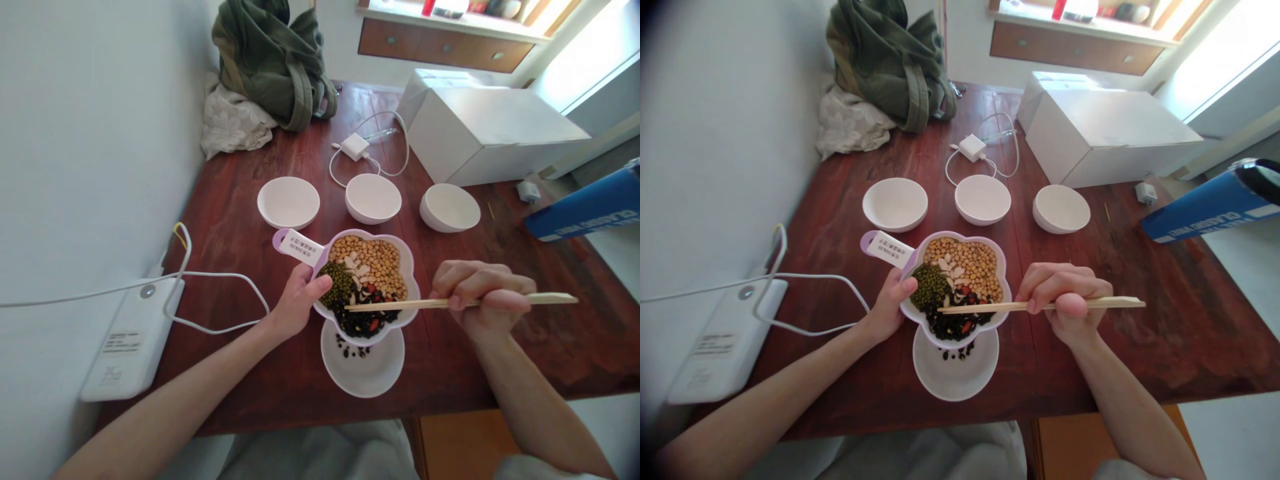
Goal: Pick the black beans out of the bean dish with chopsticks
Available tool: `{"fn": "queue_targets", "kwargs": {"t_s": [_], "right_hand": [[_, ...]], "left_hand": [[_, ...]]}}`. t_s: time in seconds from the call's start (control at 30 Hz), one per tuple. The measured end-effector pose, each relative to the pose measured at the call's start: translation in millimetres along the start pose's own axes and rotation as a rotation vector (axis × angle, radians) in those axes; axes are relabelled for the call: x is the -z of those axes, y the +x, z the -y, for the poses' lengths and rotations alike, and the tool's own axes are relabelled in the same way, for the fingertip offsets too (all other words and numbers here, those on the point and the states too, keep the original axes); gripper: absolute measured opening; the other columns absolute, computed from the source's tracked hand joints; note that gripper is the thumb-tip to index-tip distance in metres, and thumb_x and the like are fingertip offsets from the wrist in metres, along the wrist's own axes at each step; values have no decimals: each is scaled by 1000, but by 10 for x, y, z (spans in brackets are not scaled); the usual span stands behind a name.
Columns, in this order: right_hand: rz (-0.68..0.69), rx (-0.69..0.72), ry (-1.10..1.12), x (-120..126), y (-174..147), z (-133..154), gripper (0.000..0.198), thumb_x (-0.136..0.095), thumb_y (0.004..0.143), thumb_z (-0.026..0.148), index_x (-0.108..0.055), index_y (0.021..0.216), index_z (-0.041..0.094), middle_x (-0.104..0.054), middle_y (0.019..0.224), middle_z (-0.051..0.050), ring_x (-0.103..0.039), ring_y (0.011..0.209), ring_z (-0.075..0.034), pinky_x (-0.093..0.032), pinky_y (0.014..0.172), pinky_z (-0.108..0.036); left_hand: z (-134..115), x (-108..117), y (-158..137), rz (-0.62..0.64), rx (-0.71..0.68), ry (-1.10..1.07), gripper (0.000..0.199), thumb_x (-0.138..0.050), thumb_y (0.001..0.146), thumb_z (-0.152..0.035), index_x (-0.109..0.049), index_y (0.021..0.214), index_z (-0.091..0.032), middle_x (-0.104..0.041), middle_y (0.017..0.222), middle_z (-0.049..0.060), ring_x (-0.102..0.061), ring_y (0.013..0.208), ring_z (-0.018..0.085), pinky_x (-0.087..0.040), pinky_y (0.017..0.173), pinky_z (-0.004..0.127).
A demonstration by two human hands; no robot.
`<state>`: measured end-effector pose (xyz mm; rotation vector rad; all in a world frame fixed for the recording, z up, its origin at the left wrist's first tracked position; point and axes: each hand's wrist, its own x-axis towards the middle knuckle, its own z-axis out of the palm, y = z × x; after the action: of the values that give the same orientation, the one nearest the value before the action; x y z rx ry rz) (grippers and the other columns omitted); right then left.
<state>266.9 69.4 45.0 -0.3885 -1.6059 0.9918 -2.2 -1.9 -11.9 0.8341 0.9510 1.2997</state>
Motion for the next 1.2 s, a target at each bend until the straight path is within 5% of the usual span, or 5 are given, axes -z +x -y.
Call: {"fn": "queue_targets", "kwargs": {"t_s": [0.13,0.43,1.2], "right_hand": [[49,40,-27,-8,-17,25,60,-64,110,61,-76,69,18,-71,59,-8,-67,49,-20,-46,42,-31],[90,24,10,-37,4,11,60,-64,111,59,-75,68,18,-69,56,-6,-66,47,-19,-45,42,-30],[-50,30,58,17,56,-50,66,-66,108,64,-69,58,21,-57,46,-1,-54,37,-16,-40,39,-29]], "left_hand": [[-44,-24,6,15,-31,10,66,-87,85,-67,-83,126,-15,-85,128,14,-77,124,39,-60,110,46],[19,19,9,6,-11,17,66,-87,84,-68,-83,123,-15,-87,118,13,-81,109,35,-62,93,39],[-12,-7,9,-13,3,31,67,-87,81,-69,-82,119,-14,-86,115,14,-80,108,37,-63,94,43]]}}
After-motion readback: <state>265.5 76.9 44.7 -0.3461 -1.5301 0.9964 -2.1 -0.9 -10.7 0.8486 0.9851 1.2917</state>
